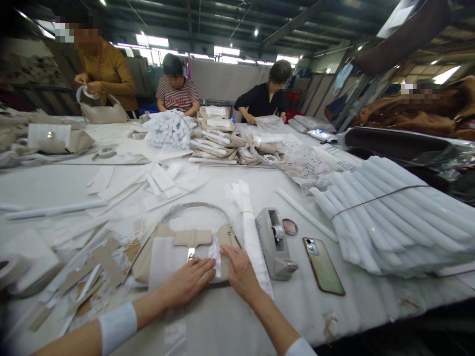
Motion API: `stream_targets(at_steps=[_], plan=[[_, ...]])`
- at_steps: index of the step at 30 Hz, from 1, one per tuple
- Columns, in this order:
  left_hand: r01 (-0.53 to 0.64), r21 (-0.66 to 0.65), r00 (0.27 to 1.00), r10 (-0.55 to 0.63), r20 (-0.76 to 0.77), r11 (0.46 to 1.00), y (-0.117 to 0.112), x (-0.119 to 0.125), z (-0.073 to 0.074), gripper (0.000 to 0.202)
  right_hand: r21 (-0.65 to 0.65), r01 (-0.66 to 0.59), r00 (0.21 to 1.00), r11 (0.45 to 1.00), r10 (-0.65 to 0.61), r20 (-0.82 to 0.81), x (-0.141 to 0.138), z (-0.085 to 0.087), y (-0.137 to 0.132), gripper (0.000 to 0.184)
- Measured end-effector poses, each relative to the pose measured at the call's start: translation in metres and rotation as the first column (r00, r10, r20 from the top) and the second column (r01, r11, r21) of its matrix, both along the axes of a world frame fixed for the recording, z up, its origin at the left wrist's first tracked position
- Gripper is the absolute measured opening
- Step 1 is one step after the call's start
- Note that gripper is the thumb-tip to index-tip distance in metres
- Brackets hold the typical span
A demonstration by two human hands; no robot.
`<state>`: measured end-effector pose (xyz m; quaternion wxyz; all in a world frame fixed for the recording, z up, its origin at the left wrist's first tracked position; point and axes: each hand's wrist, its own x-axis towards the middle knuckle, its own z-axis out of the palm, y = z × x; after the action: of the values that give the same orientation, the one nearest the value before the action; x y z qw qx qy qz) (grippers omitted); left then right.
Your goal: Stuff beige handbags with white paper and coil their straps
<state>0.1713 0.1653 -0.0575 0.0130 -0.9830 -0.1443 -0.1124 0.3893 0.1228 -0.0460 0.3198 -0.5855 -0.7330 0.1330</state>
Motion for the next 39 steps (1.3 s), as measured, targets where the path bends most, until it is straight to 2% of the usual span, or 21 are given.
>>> stream_targets(at_steps=[2, 3, 6, 9, 11, 12, 13, 14, 15, 16, 17, 18, 19, 20, 24, 29, 34, 39], plan=[[0.008, -0.011, 1.0, -0.008, -0.012, 1.0, 0.0, 0.0, 0.0, 0.034, -0.036, -0.109, 0.983, 0.993, 0.113, 0.143, -0.004, -0.001, -0.007, 0.057], [0.009, -0.011, 1.0, -0.009, -0.018, 1.0, 0.0, 0.0, 0.001, 0.034, -0.066, -0.124, 0.97, 0.99, 0.135, 0.202, -0.008, -0.003, -0.01, 0.058], [0.004, -0.003, 1.0, -0.004, -0.031, 1.0, -0.002, 0.0, 0.001, 0.034, -0.103, -0.042, 0.952, 0.994, 0.071, 0.296, -0.021, -0.008, -0.013, 0.058], [-0.012, 0.019, 1.0, 0.012, -0.029, 1.0, -0.004, 0.0, -0.001, 0.035, -0.087, -0.028, 0.965, 0.996, 0.049, 0.258, -0.025, -0.005, -0.015, 0.059], [-0.028, 0.03, 0.999, 0.028, -0.019, 0.999, -0.005, -0.001, -0.004, 0.036, -0.029, -0.011, 0.985, 1.0, 0.016, 0.173, -0.014, 0.004, -0.021, 0.055], [-0.033, 0.031, 0.999, 0.033, -0.013, 0.999, -0.005, -0.001, -0.005, 0.036, 0.01, 0.05, 0.991, 0.999, -0.05, 0.122, -0.004, 0.011, -0.025, 0.05], [-0.036, 0.032, 0.999, 0.036, -0.004, 0.999, -0.006, -0.002, -0.007, 0.037, 0.047, 0.162, 0.984, 0.986, -0.165, 0.062, 0.009, 0.018, -0.03, 0.044], [-0.036, 0.032, 0.999, 0.036, 0.006, 0.999, -0.006, -0.002, -0.01, 0.037, 0.068, 0.32, 0.947, 0.945, -0.32, -0.004, 0.025, 0.025, -0.036, 0.04], [-0.034, 0.034, 0.999, 0.034, 0.016, 0.999, -0.006, -0.003, -0.012, 0.038, 0.066, 0.494, 0.869, 0.867, -0.49, -0.071, 0.042, 0.033, -0.042, 0.04], [-0.03, 0.037, 0.999, 0.029, 0.026, 0.999, -0.006, -0.003, -0.015, 0.038, 0.032, 0.647, 0.759, 0.762, -0.639, -0.121, 0.06, 0.04, -0.048, 0.043], [-0.026, 0.039, 0.999, 0.025, 0.035, 0.999, -0.006, -0.004, -0.018, 0.038, -0.024, 0.755, 0.646, 0.656, -0.749, -0.147, 0.078, 0.046, -0.054, 0.048], [-0.024, 0.039, 0.999, 0.022, 0.046, 0.999, -0.005, -0.004, -0.02, 0.039, -0.087, 0.814, 0.559, 0.574, -0.816, -0.149, 0.095, 0.051, -0.059, 0.052], [-0.019, 0.038, 0.998, 0.017, 0.055, 0.999, -0.005, -0.005, -0.021, 0.041, -0.147, 0.832, 0.519, 0.535, -0.844, -0.132, 0.109, 0.054, -0.062, 0.054], [-0.015, 0.036, 0.998, 0.012, 0.064, 0.999, -0.005, -0.005, -0.022, 0.043, -0.209, 0.818, 0.525, 0.537, -0.844, -0.113, 0.12, 0.055, -0.065, 0.054], [-0.009, 0.04, 0.998, 0.007, 0.058, 0.999, -0.006, -0.005, -0.021, 0.049, -0.421, 0.632, 0.636, 0.65, -0.746, -0.198, 0.138, 0.051, -0.061, 0.048], [-0.021, 0.037, 0.998, 0.019, 0.057, 0.999, -0.007, -0.004, -0.019, 0.051, -0.468, 0.548, 0.651, 0.693, -0.705, -0.281, 0.135, 0.05, -0.049, 0.042], [-0.024, 0.026, 0.998, 0.023, 0.059, 0.999, -0.007, -0.004, -0.021, 0.056, -0.432, 0.594, 0.603, 0.678, -0.731, -0.319, 0.134, 0.054, -0.056, 0.041], [-0.016, 0.015, 0.999, 0.016, 0.037, 1.0, -0.006, -0.004, -0.021, 0.054, -0.34, 0.727, 0.506, 0.597, -0.8, -0.322, 0.124, 0.057, -0.087, 0.039]])
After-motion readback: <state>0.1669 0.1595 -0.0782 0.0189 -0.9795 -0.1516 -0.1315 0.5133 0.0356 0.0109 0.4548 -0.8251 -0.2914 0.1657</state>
